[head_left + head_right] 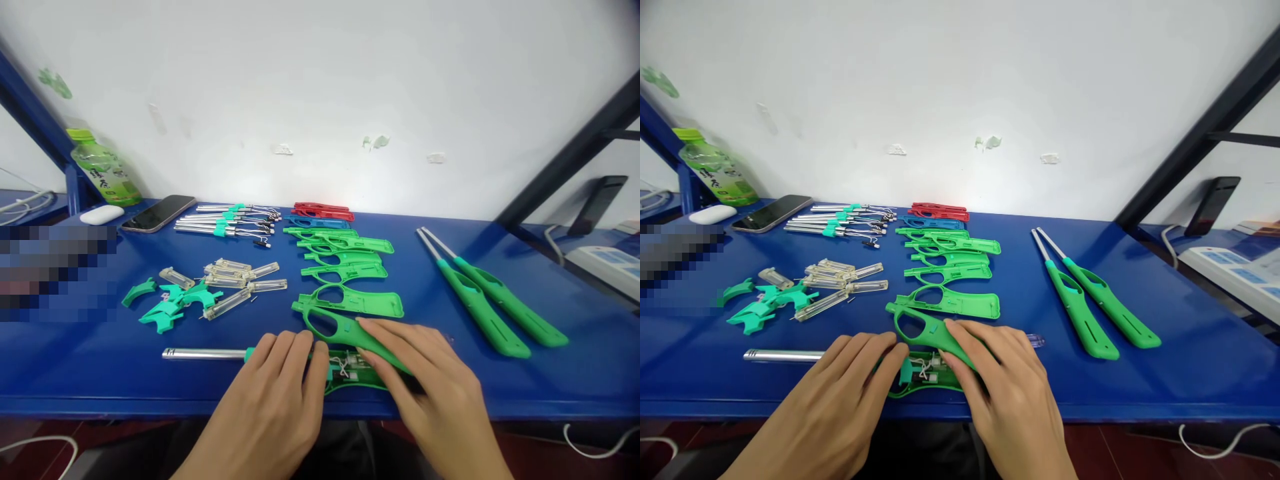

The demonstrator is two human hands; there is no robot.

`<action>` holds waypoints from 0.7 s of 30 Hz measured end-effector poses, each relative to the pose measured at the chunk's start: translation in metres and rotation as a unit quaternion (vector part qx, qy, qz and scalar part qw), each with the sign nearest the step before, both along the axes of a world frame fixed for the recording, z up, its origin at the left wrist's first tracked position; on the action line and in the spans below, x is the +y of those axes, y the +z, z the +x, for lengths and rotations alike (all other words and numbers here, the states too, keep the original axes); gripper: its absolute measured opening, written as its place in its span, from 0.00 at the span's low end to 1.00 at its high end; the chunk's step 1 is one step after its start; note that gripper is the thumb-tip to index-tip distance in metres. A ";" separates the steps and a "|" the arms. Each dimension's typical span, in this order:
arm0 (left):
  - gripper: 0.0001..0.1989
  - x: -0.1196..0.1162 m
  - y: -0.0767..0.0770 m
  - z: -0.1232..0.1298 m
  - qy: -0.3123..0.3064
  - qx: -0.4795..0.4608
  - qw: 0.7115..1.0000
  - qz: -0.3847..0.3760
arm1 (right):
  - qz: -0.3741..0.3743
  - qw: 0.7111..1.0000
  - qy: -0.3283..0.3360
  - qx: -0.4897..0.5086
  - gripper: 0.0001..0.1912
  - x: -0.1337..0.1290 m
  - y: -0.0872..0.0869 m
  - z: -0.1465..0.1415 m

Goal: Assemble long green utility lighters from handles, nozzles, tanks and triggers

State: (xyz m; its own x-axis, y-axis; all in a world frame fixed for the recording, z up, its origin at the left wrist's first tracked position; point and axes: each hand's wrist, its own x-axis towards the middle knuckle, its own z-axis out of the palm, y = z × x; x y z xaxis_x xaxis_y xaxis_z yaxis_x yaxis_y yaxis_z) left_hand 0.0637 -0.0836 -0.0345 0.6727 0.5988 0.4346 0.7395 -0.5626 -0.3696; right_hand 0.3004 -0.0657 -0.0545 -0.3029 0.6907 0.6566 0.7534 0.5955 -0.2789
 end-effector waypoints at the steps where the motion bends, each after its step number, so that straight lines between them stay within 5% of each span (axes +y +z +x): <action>1: 0.20 0.000 -0.001 0.000 0.000 0.004 1.000 0.000 | 0.000 1.000 0.000 -0.001 0.16 0.000 0.000 0.000; 12: 0.19 -0.003 -0.013 0.004 0.016 -0.011 0.999 0.034 | 0.000 1.000 0.006 0.003 0.16 0.000 0.000 0.000; 21: 0.20 -0.011 -0.006 -0.006 0.004 -0.097 0.993 -0.074 | 0.007 1.000 0.010 -0.003 0.15 0.002 0.002 -0.001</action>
State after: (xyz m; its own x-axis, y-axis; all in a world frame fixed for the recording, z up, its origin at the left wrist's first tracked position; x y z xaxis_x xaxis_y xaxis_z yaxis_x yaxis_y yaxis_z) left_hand 0.0579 -0.0947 -0.0404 0.5803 0.6706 0.4621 0.7930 -0.5944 -0.1334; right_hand 0.2998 -0.0641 -0.0522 -0.3195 0.6755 0.6645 0.7432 0.6137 -0.2665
